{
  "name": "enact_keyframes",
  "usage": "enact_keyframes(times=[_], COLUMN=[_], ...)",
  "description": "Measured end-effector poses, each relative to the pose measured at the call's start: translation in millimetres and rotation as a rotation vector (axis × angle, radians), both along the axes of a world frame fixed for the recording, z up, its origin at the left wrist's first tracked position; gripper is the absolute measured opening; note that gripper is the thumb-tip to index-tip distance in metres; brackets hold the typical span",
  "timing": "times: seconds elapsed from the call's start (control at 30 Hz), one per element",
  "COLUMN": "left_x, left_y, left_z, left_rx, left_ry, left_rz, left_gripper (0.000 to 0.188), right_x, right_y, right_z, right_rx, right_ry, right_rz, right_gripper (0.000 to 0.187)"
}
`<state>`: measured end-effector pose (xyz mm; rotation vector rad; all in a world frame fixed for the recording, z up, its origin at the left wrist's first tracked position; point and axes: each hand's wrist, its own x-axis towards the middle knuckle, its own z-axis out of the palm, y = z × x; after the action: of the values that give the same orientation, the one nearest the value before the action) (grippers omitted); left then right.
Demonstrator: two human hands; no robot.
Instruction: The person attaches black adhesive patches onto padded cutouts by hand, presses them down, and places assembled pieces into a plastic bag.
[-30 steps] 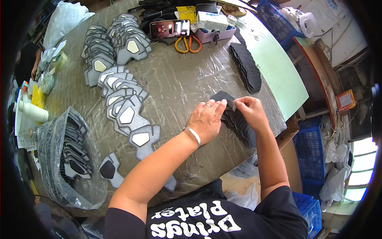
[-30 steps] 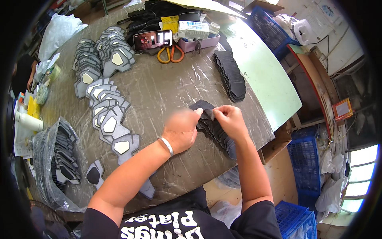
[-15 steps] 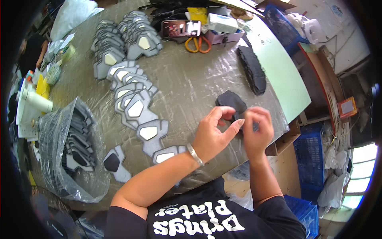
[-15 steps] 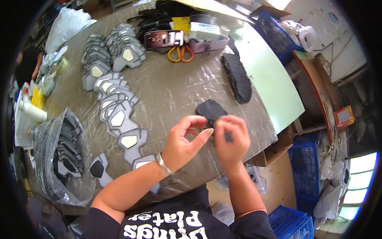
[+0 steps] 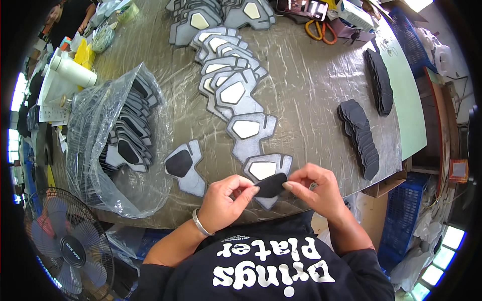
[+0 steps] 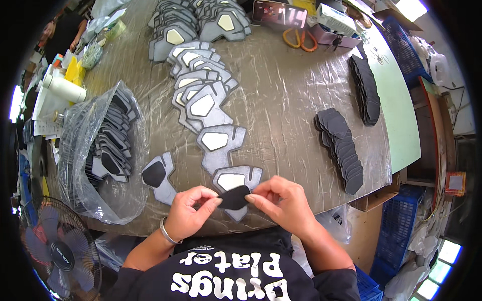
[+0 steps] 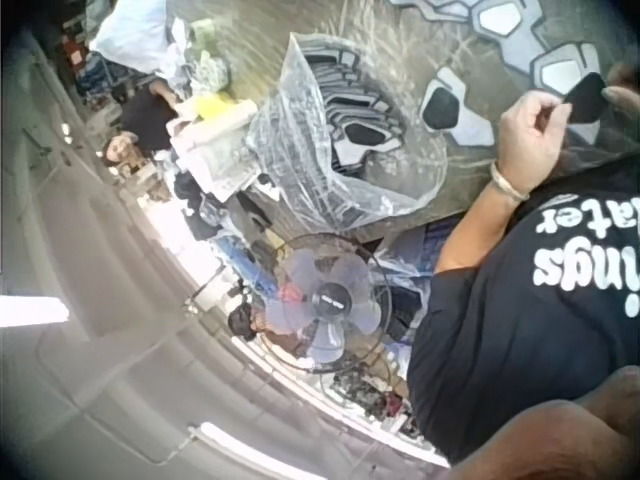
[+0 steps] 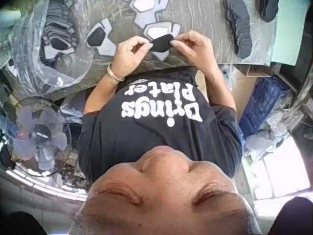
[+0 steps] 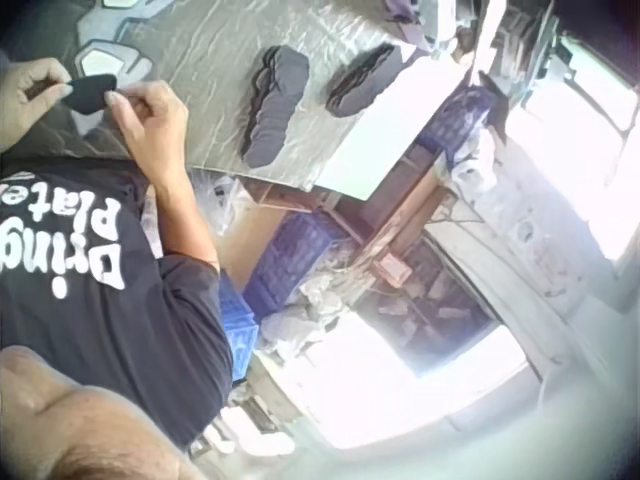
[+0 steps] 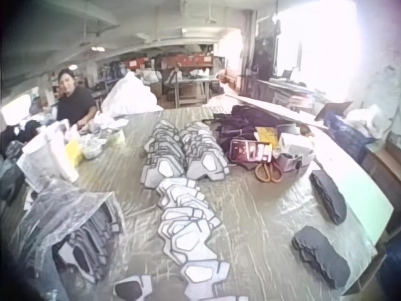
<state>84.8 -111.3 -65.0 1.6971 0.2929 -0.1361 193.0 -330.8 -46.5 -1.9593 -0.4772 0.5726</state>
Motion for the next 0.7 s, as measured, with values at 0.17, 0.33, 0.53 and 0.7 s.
enact_keyframes(times=[0.17, 0.33, 0.53, 0.7], left_x=[-1, -6, -20, -21], left_y=[7, 1, -4, -6], left_z=[-15, -20, -33, -40], left_rx=[-0.211, 0.321, 0.769, 0.768], left_ry=[0.117, -0.254, -0.511, -0.554], left_rz=[-0.035, 0.055, -0.088, -0.021], left_gripper=[0.017, 0.029, 0.032, 0.036], right_x=[4, -4, -2, 1], right_y=[0, 14, 23, 27], right_z=[-3, -16, -22, -24], right_rx=[0.055, 0.005, -0.057, -0.103], right_ry=[0.676, 0.419, 0.405, 0.359], right_rz=[0.013, -0.15, -0.142, -0.153], right_gripper=[0.019, 0.018, 0.019, 0.019])
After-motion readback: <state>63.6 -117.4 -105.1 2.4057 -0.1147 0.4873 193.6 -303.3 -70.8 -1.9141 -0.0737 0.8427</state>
